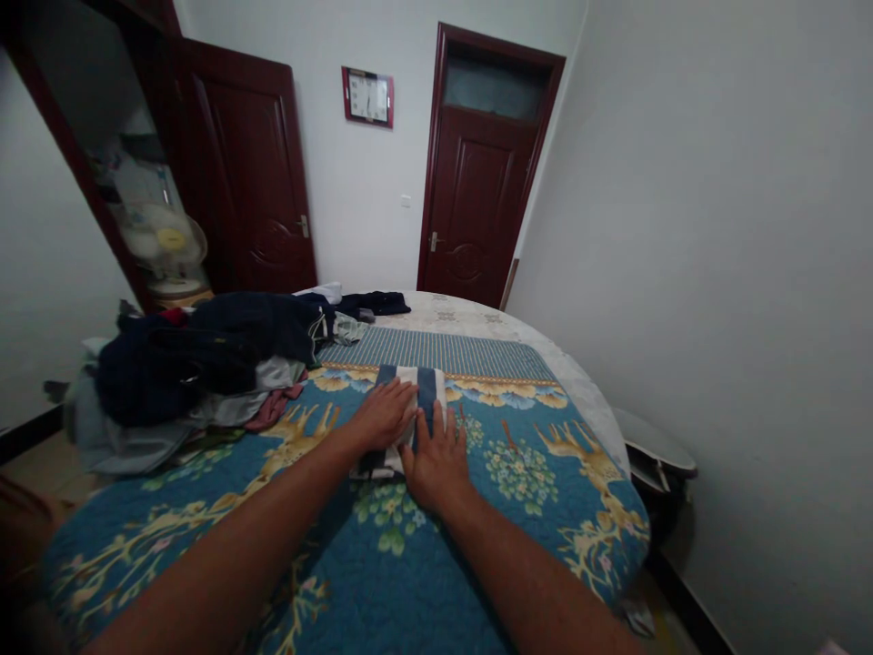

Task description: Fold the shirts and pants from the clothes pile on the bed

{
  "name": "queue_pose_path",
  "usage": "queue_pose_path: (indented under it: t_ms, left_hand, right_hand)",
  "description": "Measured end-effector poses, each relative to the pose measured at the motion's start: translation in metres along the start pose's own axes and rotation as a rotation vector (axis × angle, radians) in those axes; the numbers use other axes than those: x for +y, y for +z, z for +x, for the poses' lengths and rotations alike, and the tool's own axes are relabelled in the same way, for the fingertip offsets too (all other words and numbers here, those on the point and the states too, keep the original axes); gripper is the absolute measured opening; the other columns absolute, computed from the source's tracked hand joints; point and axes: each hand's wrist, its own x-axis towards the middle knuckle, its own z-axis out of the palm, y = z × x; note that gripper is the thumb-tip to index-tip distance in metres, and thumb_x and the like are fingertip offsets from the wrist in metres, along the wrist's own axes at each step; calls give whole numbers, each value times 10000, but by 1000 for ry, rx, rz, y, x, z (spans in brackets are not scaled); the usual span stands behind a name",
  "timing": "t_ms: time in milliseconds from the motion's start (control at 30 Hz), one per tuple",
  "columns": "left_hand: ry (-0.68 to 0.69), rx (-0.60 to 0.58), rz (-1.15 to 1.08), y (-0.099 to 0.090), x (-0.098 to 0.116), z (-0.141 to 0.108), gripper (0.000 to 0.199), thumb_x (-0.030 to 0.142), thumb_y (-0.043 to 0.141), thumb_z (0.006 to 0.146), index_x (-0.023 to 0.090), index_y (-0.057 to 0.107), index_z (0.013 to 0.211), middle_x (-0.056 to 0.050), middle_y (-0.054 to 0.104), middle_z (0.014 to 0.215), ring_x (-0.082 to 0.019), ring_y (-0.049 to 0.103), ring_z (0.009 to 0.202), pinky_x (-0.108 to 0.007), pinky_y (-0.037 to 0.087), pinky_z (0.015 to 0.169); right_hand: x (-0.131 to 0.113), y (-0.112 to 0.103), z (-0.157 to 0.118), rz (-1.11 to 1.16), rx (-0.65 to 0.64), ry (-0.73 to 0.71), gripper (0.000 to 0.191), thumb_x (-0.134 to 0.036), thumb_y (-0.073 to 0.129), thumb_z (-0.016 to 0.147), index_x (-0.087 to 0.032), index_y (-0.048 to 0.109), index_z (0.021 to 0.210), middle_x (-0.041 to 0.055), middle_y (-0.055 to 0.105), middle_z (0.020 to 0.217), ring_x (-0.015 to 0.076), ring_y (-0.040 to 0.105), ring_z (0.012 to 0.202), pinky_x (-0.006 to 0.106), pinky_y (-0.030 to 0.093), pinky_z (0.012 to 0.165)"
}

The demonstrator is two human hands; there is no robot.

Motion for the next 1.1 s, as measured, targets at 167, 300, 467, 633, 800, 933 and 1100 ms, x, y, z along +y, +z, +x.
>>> queue_pose_path:
  t_ms: [167,300,467,633,800,933,1100]
  left_hand:
    - [-155,-80,-9,20,-22,32,632,480,278,1095,175,437,1625,-151,370,1735,-363,288,1620,-654,240,1288]
    - [-212,-117,-8,25,-35,49,642,467,260,1091,177,389,1649,-144,331,1754,-349,235,1638,-645,238,1289]
    - [-283,-158,8,22,-40,63,673,492,262,1089,151,363,1661,-187,306,1755,-382,257,1626,-656,287,1260]
    - [-259,-134,54,8,-28,48,705,536,343,1077,119,394,1644,-219,324,1740,-390,251,1627,-653,199,1296]
    - [-17,-34,131,6,-1,-23,702,547,310,1087,119,423,1633,-202,386,1716,-366,295,1617,-623,224,1301]
    - [20,57,197,13,8,-78,713,537,386,1073,122,394,1652,-196,339,1738,-359,286,1624,-599,207,1317]
    - [2,62,184,10,5,-95,733,537,472,1040,139,403,1652,-192,327,1740,-361,284,1626,-612,188,1326]
  right_hand:
    - [2,0,-7,26,-18,-6,742,-559,497,1036,-235,369,1691,117,108,1800,453,101,1641,683,187,1264]
    - [4,-3,-11,45,-34,-20,713,-570,495,1039,-286,388,1684,86,96,1804,459,95,1640,690,166,1269]
    - [2,-7,-12,44,-59,-14,715,-568,492,1040,-292,375,1689,98,94,1802,460,102,1639,680,151,1276]
    - [0,-11,-11,28,-93,0,716,-563,460,1050,-277,353,1697,113,87,1802,456,103,1639,676,171,1270]
    - [-1,-12,-11,21,-113,3,715,-544,466,1049,-267,350,1698,113,78,1804,448,104,1641,658,174,1274]
    - [2,-12,-13,25,-106,-9,702,-520,465,1047,-265,362,1693,104,99,1804,442,120,1640,649,183,1276]
    - [15,-16,-5,50,-56,-49,648,-508,479,1035,-245,485,1628,119,297,1756,418,259,1607,615,248,1267]
